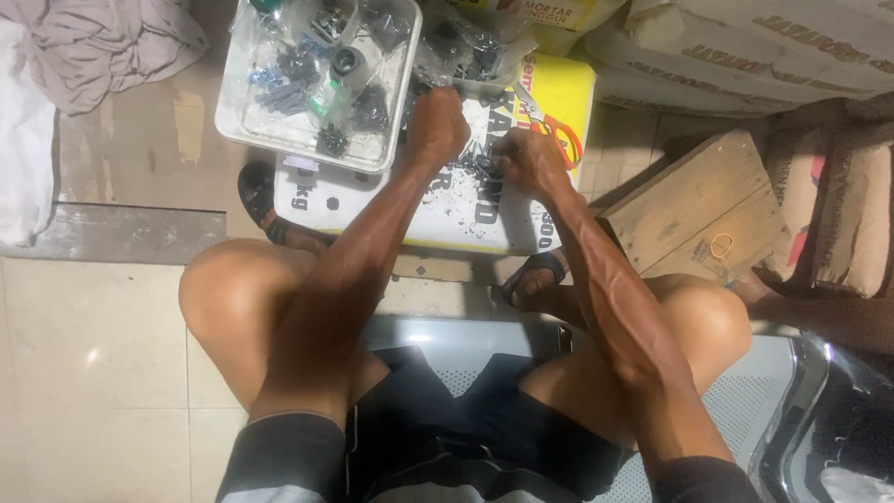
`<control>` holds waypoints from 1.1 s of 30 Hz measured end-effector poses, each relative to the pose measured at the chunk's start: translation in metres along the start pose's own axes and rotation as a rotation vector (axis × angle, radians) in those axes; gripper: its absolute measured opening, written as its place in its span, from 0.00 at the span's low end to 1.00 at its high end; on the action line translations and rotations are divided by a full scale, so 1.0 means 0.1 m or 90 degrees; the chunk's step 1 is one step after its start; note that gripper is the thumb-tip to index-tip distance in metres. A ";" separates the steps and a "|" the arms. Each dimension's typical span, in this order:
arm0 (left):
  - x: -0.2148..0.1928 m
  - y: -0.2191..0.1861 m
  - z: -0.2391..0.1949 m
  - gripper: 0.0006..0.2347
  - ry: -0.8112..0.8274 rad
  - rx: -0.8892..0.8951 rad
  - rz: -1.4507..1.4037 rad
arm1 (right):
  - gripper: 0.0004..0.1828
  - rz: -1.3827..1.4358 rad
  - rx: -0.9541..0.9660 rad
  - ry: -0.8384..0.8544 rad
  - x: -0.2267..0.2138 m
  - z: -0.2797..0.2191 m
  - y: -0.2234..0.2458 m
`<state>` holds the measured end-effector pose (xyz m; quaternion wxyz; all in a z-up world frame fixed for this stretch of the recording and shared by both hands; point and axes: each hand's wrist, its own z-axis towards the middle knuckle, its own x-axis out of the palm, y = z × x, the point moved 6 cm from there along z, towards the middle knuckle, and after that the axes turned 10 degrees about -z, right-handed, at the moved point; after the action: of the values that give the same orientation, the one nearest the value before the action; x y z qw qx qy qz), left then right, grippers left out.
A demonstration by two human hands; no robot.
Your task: The person sits on a low chair and sorts small black plastic fasteners from a clear plastic bag into a white plastic container. They repeatedly pick up handfuls of fasteners, separate them with both hands, and place them into the container.
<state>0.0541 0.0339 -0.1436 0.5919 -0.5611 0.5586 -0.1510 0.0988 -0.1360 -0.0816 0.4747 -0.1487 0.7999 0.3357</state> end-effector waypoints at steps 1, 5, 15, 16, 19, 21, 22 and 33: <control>-0.10 -0.13 -0.10 0.07 0.000 -0.001 0.000 | 0.08 0.000 0.000 0.001 0.03 0.04 -0.11; -0.55 -0.68 -0.52 0.10 -0.041 0.031 0.029 | 0.10 -0.111 0.149 -0.039 -0.02 0.02 -0.36; -0.13 -0.25 -0.26 0.13 -0.035 0.021 0.131 | 0.13 -0.061 0.290 0.000 0.31 0.08 -0.58; -0.11 -0.25 -0.26 0.13 -0.032 0.024 0.132 | 0.13 -0.060 0.293 -0.001 0.29 0.09 -0.60; -0.17 -0.40 -0.32 0.17 -0.052 0.063 0.101 | 0.13 -0.167 0.208 -0.003 0.19 0.14 -0.54; -0.27 -0.67 -0.45 0.14 -0.013 0.120 0.280 | 0.10 -0.166 0.189 -0.016 0.13 0.16 -0.47; -0.23 -0.59 -0.42 0.14 -0.010 0.120 0.280 | 0.10 -0.165 0.192 -0.015 0.12 0.15 -0.46; -0.02 -0.19 -0.05 0.19 -0.120 -0.001 -0.001 | 0.15 -0.046 0.048 -0.124 -0.10 0.12 -0.30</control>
<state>0.0576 0.0266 -0.1255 0.6413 -0.5735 0.5003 -0.0978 0.1284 -0.1510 -0.0893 0.5674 -0.1263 0.7561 0.3005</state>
